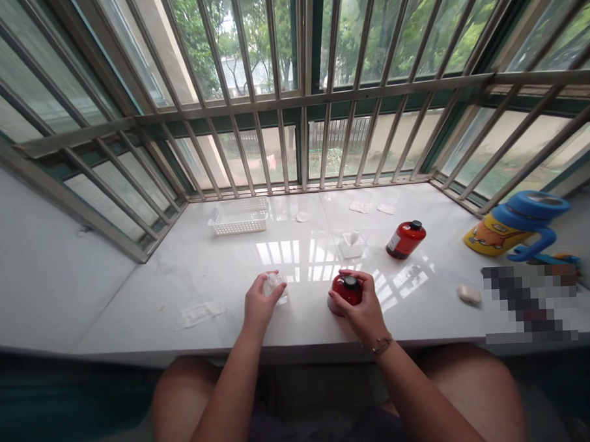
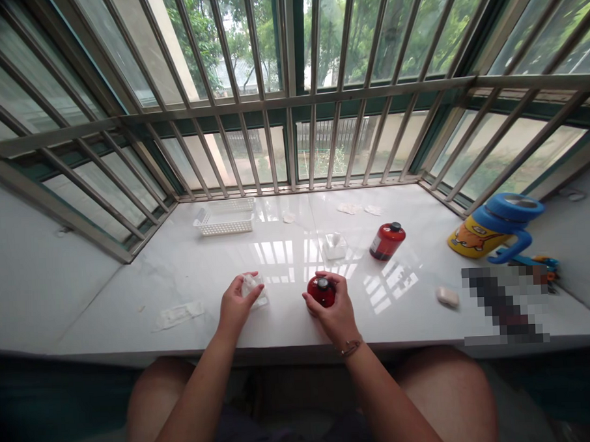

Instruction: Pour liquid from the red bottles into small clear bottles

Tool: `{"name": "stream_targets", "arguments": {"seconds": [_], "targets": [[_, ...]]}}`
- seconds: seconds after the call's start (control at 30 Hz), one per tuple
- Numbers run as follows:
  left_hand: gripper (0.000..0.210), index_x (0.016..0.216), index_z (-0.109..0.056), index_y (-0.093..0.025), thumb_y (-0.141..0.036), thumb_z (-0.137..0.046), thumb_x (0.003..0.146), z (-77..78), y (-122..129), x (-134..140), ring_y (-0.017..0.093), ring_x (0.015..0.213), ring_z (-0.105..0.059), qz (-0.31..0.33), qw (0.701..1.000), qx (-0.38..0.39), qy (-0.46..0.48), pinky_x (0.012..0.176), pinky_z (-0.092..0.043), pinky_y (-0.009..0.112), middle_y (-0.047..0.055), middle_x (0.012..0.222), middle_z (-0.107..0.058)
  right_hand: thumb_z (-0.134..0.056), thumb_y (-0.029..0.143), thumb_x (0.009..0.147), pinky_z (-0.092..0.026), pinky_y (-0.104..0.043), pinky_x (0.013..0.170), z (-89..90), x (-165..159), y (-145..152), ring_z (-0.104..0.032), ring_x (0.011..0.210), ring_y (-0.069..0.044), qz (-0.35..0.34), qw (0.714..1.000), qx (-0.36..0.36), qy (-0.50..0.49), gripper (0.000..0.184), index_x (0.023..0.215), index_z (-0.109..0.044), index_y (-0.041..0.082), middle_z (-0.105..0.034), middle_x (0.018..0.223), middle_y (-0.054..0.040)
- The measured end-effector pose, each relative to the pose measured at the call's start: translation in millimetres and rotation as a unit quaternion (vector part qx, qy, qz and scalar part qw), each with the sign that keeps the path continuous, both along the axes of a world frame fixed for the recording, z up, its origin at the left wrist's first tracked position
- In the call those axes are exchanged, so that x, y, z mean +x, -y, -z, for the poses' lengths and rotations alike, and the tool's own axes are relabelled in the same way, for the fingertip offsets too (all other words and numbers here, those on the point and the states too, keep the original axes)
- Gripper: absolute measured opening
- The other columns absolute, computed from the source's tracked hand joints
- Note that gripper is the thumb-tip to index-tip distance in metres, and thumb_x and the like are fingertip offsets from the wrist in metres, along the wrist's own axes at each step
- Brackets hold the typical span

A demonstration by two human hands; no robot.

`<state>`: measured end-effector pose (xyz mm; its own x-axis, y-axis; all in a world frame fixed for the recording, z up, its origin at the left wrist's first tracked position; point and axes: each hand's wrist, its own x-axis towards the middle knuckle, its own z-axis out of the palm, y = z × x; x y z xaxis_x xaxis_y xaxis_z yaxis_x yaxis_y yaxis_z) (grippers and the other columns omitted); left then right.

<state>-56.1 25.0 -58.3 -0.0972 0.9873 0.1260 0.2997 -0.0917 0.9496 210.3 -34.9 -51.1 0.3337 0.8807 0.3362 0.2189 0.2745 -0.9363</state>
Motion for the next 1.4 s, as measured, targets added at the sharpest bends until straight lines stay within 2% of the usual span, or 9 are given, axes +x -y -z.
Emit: {"name": "stream_targets", "arguments": {"seconds": [0.1,0.2,0.47,0.63,0.8,1.0,1.1,1.3,1.4], "targets": [[0.046,0.12,-0.076,-0.026,-0.053,-0.084,0.084,-1.9,0,1,0.029,0.113,-0.075,-0.003,1.0,-0.003,0.001,0.107,-0.056,0.044,0.009,0.127,-0.079,-0.086,0.046,0.085,-0.051,-0.054,0.114,0.0,1,0,-0.063,0.127,-0.029,-0.009,0.999,0.001,0.04,0.049,0.125,-0.063,0.03,-0.066,0.135,-0.0085],[0.045,0.118,-0.077,-0.025,-0.054,-0.082,0.085,-5.7,0,-1,0.031,0.115,-0.075,-0.002,1.0,0.007,-0.023,0.111,-0.055,0.046,0.01,0.128,-0.079,-0.089,0.045,0.081,-0.055,-0.054,0.11,0.1,0,1,-0.065,0.124,-0.029,-0.002,1.0,-0.005,0.001,0.058,0.128,-0.058,0.03,-0.067,0.136,-0.0094],[0.033,0.122,-0.074,-0.025,-0.05,-0.065,0.101,-10.6,-1,-21,0.03,0.138,-0.065,0.12,0.986,0.086,-0.075,0.123,-0.047,0.047,0.012,0.155,-0.061,-0.091,0.043,0.08,-0.056,-0.053,0.109,1.5,-2,0,-0.066,0.128,-0.028,-0.005,0.999,-0.001,-0.034,0.059,0.122,-0.051,0.031,-0.067,0.137,-0.009],[0.027,0.111,-0.074,-0.025,-0.048,-0.071,0.097,-11.2,-3,-22,0.03,0.135,-0.065,0.072,0.985,0.115,-0.105,0.124,-0.045,0.049,0.011,0.146,-0.065,-0.091,0.043,0.079,-0.057,-0.052,0.108,2.6,-3,0,-0.067,0.127,-0.028,-0.002,0.999,0.0,-0.033,0.06,0.123,-0.051,0.031,-0.067,0.138,-0.0093],[0.039,0.098,-0.071,-0.023,-0.053,-0.088,0.08,-2.2,-11,-20,0.032,0.133,-0.065,0.014,0.993,0.106,-0.058,0.121,-0.047,0.052,0.012,0.136,-0.07,-0.091,0.043,0.079,-0.057,-0.053,0.109,2.4,-3,0,-0.067,0.126,-0.029,-0.003,1.0,-0.001,-0.031,0.061,0.124,-0.052,0.03,-0.067,0.138,-0.0098],[0.052,0.129,-0.073,-0.027,-0.051,-0.085,0.084,-11.4,-5,-26,0.034,0.152,-0.05,0.089,0.991,0.068,-0.077,0.128,-0.038,0.053,0.014,0.158,-0.057,-0.091,0.043,0.079,-0.057,-0.052,0.109,3.1,-1,0,-0.067,0.124,-0.028,-0.002,1.0,-0.004,-0.024,0.06,0.124,-0.053,0.03,-0.067,0.138,-0.0087],[0.048,0.125,-0.074,-0.027,-0.047,-0.086,0.083,-17.0,2,-32,0.034,0.155,-0.046,0.116,0.986,0.057,-0.109,0.131,-0.034,0.052,0.013,0.164,-0.051,-0.091,0.043,0.079,-0.056,-0.052,0.109,3.2,-1,0,-0.067,0.124,-0.028,-0.001,1.0,-0.004,-0.023,0.061,0.124,-0.054,0.03,-0.067,0.138,-0.0087],[0.049,0.11,-0.062,-0.025,-0.041,-0.092,0.075,-3.1,4,-42,0.034,0.15,-0.053,0.072,0.992,0.048,-0.09,0.128,-0.036,0.059,0.014,0.157,-0.057,-0.092,0.043,0.079,-0.057,-0.053,0.107,1.9,-1,0,-0.067,0.124,-0.029,0.001,1.0,0.001,-0.025,0.061,0.124,-0.054,0.03,-0.067,0.138,-0.0097],[0.059,0.124,-0.063,-0.026,-0.042,-0.092,0.076,1.6,3,-42,0.033,0.151,-0.052,0.073,0.994,0.042,-0.066,0.129,-0.035,0.057,0.014,0.16,-0.055,-0.091,0.043,0.079,-0.057,-0.053,0.108,2.1,-1,0,-0.067,0.124,-0.029,0.001,1.0,0.0,-0.023,0.061,0.124,-0.054,0.03,-0.067,0.138,-0.0099]]}}
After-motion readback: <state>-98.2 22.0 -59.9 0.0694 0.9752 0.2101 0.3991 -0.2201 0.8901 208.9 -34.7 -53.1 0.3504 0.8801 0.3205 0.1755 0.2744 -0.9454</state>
